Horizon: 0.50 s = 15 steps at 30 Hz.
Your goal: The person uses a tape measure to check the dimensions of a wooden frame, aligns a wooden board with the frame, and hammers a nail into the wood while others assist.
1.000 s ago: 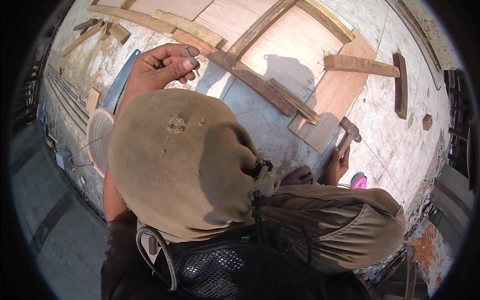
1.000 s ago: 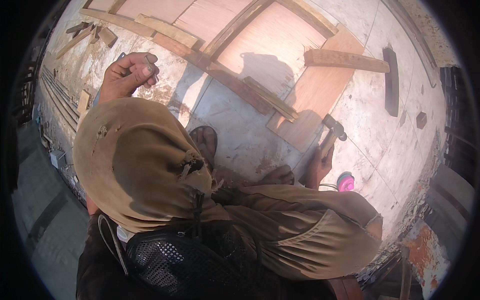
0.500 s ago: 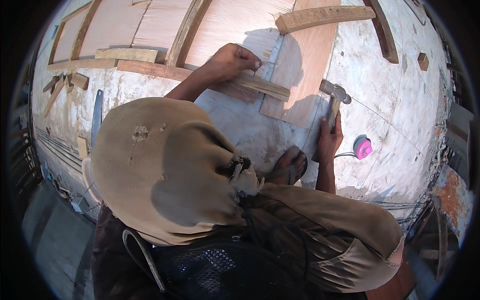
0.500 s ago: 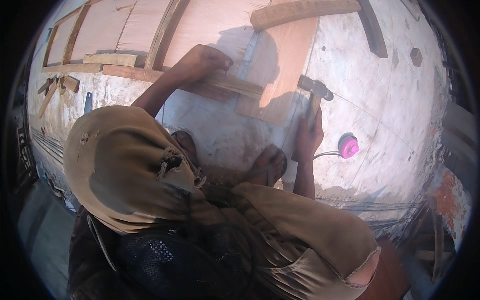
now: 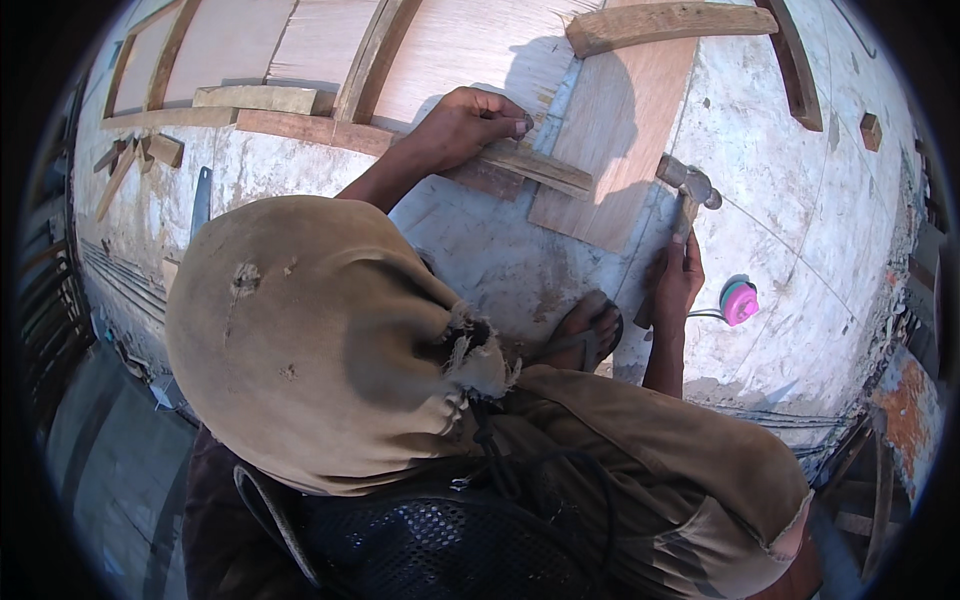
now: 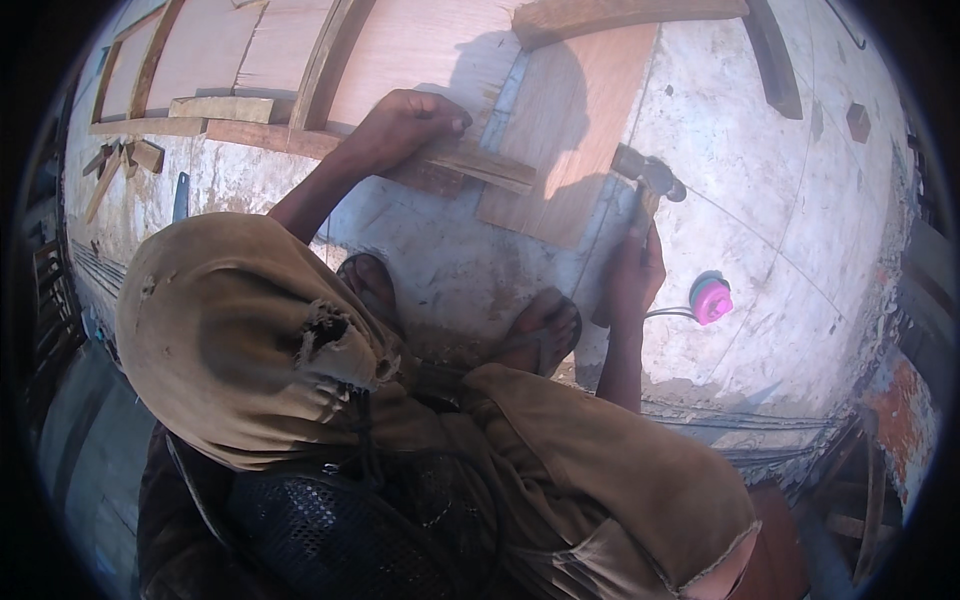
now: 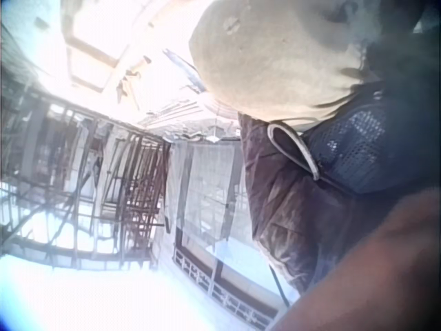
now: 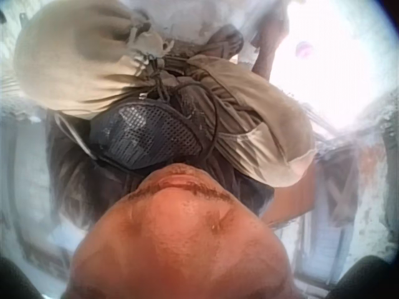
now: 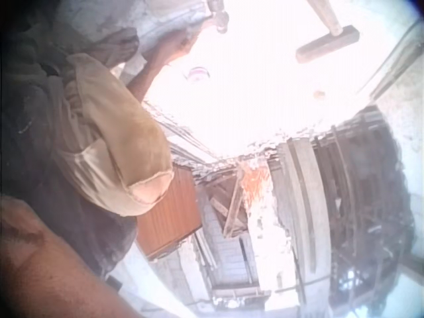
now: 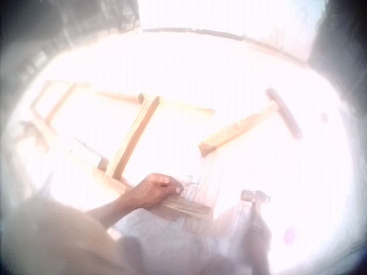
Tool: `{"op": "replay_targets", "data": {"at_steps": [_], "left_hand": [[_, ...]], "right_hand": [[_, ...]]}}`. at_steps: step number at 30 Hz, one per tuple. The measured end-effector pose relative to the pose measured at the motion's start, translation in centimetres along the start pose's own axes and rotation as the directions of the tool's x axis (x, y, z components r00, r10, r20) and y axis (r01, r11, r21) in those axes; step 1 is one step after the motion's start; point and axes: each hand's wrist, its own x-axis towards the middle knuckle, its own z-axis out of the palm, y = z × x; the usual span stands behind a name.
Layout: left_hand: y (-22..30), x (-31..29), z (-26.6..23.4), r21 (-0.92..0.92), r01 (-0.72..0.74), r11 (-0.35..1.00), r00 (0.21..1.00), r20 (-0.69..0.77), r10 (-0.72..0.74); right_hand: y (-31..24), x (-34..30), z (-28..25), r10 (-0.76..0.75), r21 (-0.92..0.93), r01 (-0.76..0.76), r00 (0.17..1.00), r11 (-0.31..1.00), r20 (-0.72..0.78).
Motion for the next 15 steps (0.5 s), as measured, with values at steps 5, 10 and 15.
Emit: {"op": "replay_targets", "data": {"at_steps": [5,10,15], "left_hand": [[-0.1,0.5,0.4,0.100,-0.015,0.995,1.000,0.025,0.012],[-1.2,0.1,0.2,0.172,-0.033,0.985,0.999,-0.020,0.037],[-0.8,0.2,0.3,0.177,-0.015,0.984,0.999,-0.033,0.021]], "right_hand": [[-3.8,-0.9,-2.0,-0.019,-0.141,0.023,1.000,0.990,0.025],[-9.8,-1.7,0.0,-0.094,-0.191,0.116,0.988,0.975,0.120],[-14.5,-1.8,2.8,-0.105,-0.218,0.158,0.966,0.963,0.237]]}}
